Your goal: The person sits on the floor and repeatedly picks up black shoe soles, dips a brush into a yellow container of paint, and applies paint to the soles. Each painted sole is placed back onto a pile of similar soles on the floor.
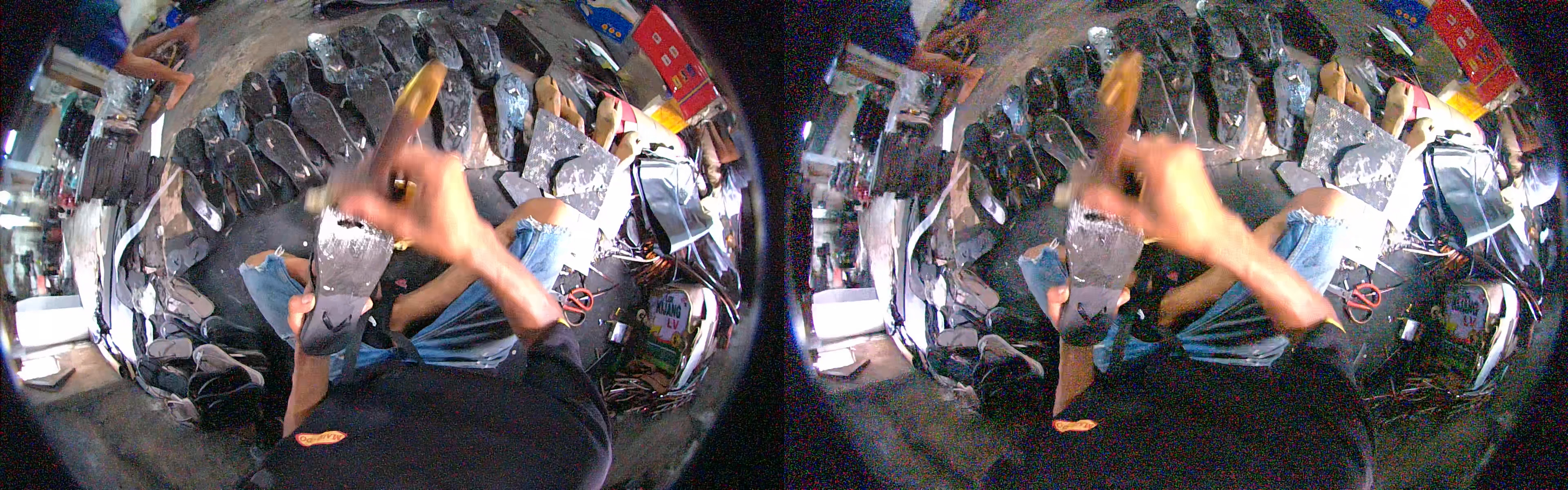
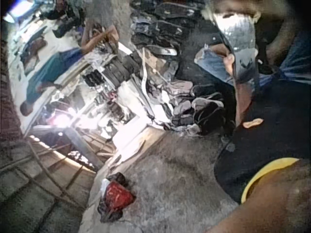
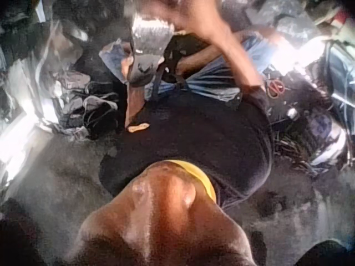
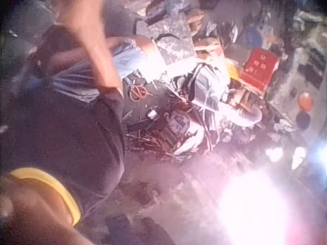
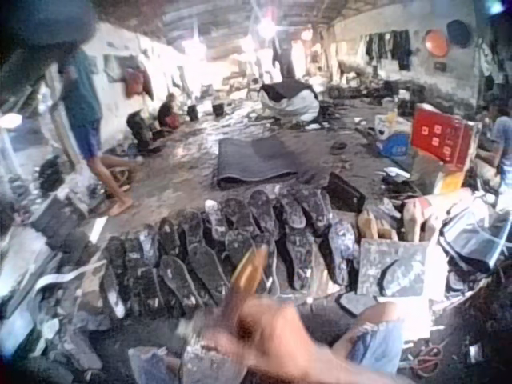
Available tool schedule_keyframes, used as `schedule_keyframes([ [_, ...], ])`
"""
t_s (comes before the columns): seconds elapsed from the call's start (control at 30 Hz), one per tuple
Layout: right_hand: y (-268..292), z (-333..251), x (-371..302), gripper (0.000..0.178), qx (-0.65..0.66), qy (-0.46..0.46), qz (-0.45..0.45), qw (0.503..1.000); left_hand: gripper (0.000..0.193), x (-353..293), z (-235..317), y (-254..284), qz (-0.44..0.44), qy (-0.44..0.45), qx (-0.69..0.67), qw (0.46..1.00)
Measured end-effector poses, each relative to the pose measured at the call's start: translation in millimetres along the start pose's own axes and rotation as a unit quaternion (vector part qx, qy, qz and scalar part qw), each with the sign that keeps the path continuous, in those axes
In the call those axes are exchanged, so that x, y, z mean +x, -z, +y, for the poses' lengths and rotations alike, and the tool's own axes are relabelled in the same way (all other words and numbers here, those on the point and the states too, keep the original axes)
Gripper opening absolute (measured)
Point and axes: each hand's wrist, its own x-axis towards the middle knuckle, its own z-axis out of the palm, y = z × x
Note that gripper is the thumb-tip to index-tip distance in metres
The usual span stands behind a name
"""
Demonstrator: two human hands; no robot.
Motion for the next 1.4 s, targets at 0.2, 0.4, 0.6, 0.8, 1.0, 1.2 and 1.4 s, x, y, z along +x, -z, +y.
schedule_keyframes([
  [0.2,4,5,-9,0.027,0.051,-0.077,0.101,0.991,0.057,26,4,16,-0.068,-0.045,-0.010,0.997],
  [0.4,-37,-53,-91,0.019,0.102,0.022,-0.061,0.993,0.051,69,-7,93,-0.036,-0.076,0.038,0.996],
  [0.6,-36,-57,-55,0.031,0.140,-0.167,-0.058,0.974,0.050,109,10,37,-0.258,-0.081,0.049,0.961],
  [0.8,-43,-47,-71,0.032,0.149,-0.317,0.012,0.936,0.051,92,4,27,0.096,-0.248,0.448,0.853],
  [1.0,-32,-17,-57,0.026,0.049,-0.216,0.113,0.969,0.043,74,2,13,-0.001,-0.166,0.072,0.983],
  [1.2,-14,2,-41,0.020,-0.039,-0.048,0.110,0.992,0.036,85,-3,8,0.045,-0.200,0.355,0.912],
  [1.4,-26,-48,-75,0.019,0.023,-0.030,-0.055,0.998,0.053,80,4,21,0.029,-0.073,-0.050,0.996],
])
